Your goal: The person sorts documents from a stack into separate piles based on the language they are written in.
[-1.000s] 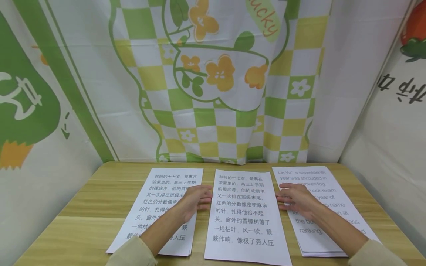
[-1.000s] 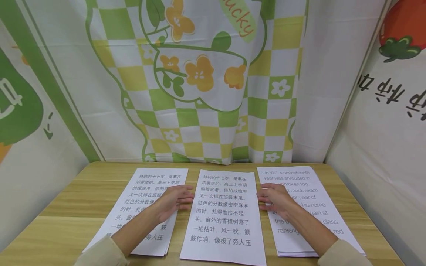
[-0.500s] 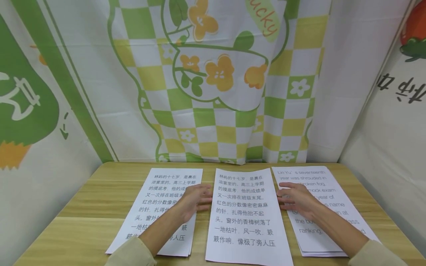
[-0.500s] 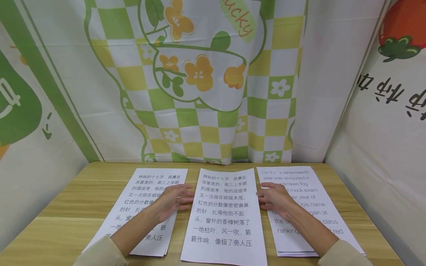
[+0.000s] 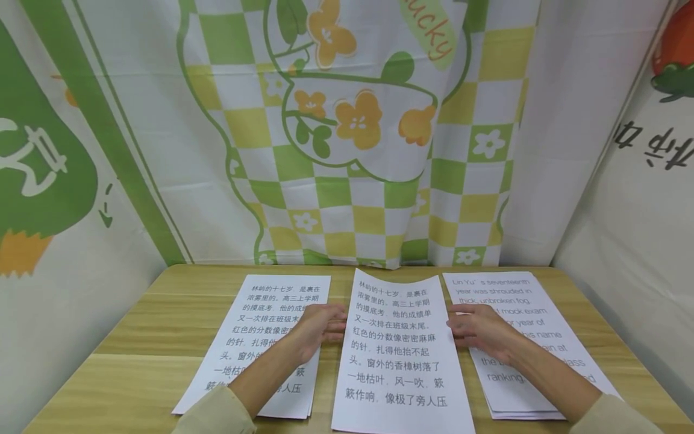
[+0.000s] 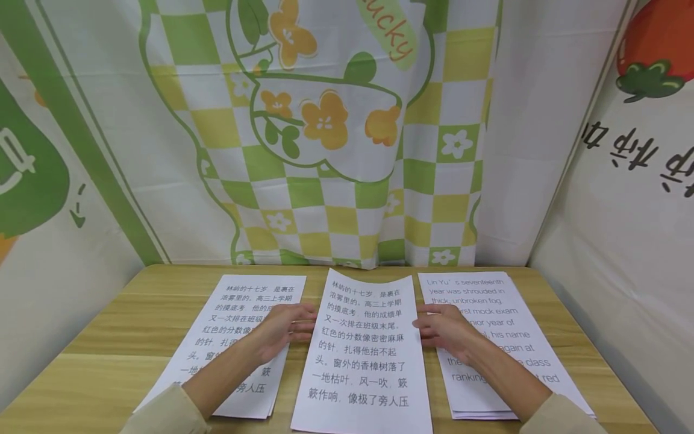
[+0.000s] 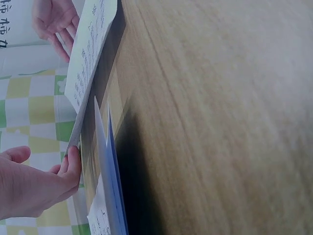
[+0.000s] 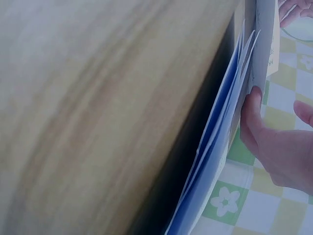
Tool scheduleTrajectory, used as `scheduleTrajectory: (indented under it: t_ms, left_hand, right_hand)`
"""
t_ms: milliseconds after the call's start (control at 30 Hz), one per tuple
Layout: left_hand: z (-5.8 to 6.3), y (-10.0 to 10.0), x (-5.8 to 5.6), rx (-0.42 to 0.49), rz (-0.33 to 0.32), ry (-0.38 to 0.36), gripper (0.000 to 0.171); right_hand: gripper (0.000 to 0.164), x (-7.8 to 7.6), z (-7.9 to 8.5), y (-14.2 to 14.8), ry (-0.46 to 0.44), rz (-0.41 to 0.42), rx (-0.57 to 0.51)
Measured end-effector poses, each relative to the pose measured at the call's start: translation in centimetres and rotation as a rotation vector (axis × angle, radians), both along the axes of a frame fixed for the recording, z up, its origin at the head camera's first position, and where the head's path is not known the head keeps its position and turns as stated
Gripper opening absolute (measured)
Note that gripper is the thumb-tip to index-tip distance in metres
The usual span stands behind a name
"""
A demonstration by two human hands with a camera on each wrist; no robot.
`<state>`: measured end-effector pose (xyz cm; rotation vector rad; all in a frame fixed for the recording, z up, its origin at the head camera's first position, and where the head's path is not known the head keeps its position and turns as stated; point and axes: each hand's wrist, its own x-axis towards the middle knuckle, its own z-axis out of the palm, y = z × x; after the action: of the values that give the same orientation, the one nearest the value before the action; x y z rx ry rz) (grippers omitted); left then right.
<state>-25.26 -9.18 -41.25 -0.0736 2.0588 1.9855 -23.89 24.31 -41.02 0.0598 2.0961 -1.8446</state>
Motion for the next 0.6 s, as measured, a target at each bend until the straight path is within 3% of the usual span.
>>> scheduleTrajectory:
  t_ms: [267, 600]
  left_hand:
    - [-0.22, 0.20, -0.11, -0.022, -0.053, -0.019, 0.051]
    - [-0.29, 0.57, -0.21, -0.030, -0.067, -0.037, 0.055]
  right_hand:
    - [0.072, 0.29, 0.09, -0.35, -0.031, -0.019, 0.035]
    - [0.076, 0.33, -0.17, -0.37, -0.022, -0.004, 0.036]
